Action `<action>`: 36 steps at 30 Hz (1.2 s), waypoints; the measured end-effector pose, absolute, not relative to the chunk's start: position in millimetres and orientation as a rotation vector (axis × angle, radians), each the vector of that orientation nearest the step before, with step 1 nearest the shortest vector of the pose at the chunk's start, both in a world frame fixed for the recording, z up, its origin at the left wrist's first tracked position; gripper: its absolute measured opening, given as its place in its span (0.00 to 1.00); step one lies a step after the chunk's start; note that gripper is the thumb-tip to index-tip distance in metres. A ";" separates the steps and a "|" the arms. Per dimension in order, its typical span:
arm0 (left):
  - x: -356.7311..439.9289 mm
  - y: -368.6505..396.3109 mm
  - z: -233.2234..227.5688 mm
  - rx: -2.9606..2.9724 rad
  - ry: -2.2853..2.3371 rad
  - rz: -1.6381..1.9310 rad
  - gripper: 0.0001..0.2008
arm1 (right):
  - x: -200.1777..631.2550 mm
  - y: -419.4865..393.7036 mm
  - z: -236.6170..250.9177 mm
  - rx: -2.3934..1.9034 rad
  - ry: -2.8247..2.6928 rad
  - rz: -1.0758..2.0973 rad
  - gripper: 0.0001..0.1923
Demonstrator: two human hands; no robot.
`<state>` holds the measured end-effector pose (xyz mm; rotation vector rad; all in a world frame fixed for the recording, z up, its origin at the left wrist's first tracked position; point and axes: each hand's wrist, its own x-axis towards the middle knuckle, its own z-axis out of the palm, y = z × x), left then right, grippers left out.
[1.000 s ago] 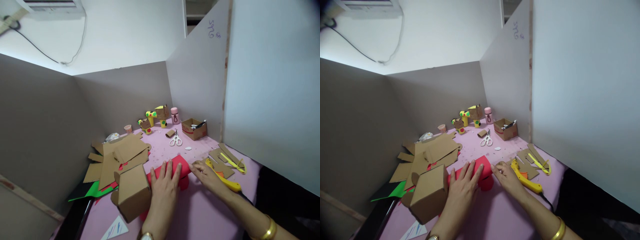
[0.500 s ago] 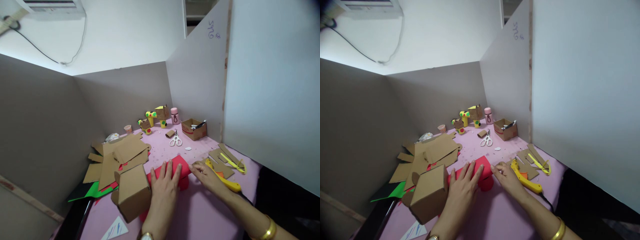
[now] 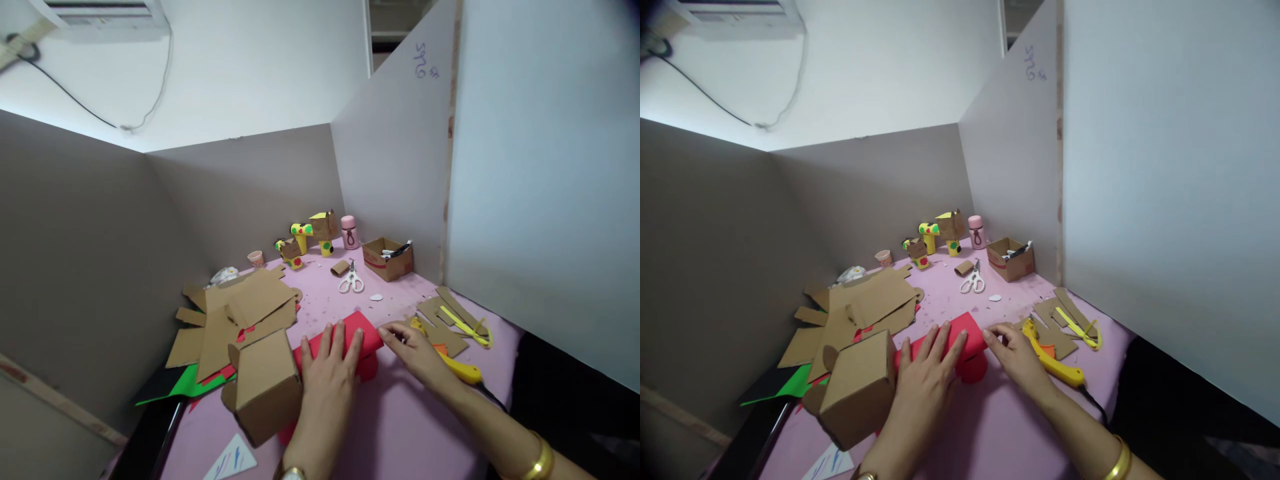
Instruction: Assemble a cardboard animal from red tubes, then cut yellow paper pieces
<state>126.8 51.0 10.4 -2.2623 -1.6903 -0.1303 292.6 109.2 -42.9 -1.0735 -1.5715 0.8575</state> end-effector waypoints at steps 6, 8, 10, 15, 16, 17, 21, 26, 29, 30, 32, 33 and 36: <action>127.6 52.9 10.3 -2.258 -1.675 -0.131 0.28 | 301.6 113.1 -45.7 -1.115 -1.427 0.852 0.18; 127.1 52.8 9.4 -2.263 -1.670 -0.125 0.26 | 304.3 113.9 -46.4 -1.113 -1.411 0.860 0.18; 126.4 52.5 8.1 -2.262 -1.664 -0.126 0.25 | 305.4 113.7 -46.2 -1.110 -1.412 0.874 0.17; 124.3 52.5 5.4 -2.250 -1.653 -0.134 0.25 | 300.8 111.0 -42.7 -1.123 -1.423 0.900 0.16; 123.8 52.7 5.2 -2.249 -1.651 -0.135 0.25 | 299.5 110.7 -42.3 -1.128 -1.422 0.905 0.16; 123.4 52.9 5.1 -2.251 -1.646 -0.135 0.24 | 298.4 110.7 -42.2 -1.132 -1.423 0.910 0.16; 122.6 53.6 5.1 -2.254 -1.634 -0.140 0.24 | 296.8 111.2 -44.4 -1.128 -1.436 0.929 0.16; 123.1 53.1 5.2 -2.246 -1.625 -0.148 0.24 | 299.0 109.7 -44.7 -1.127 -1.439 0.931 0.17; 123.5 52.5 5.7 -2.244 -1.632 -0.138 0.23 | 299.2 108.8 -43.3 -1.125 -1.441 0.928 0.16; 123.4 52.5 5.8 -2.246 -1.632 -0.137 0.23 | 299.0 108.7 -43.0 -1.122 -1.445 0.928 0.16; 123.0 52.6 5.8 -2.255 -1.628 -0.138 0.24 | 298.4 109.0 -43.0 -1.113 -1.451 0.928 0.16; 122.8 52.7 5.7 -2.259 -1.627 -0.139 0.24 | 298.2 109.3 -43.2 -1.110 -1.453 0.927 0.15; 122.7 53.0 6.1 -2.262 -1.631 -0.130 0.24 | 297.8 110.1 -44.2 -1.099 -1.453 0.921 0.15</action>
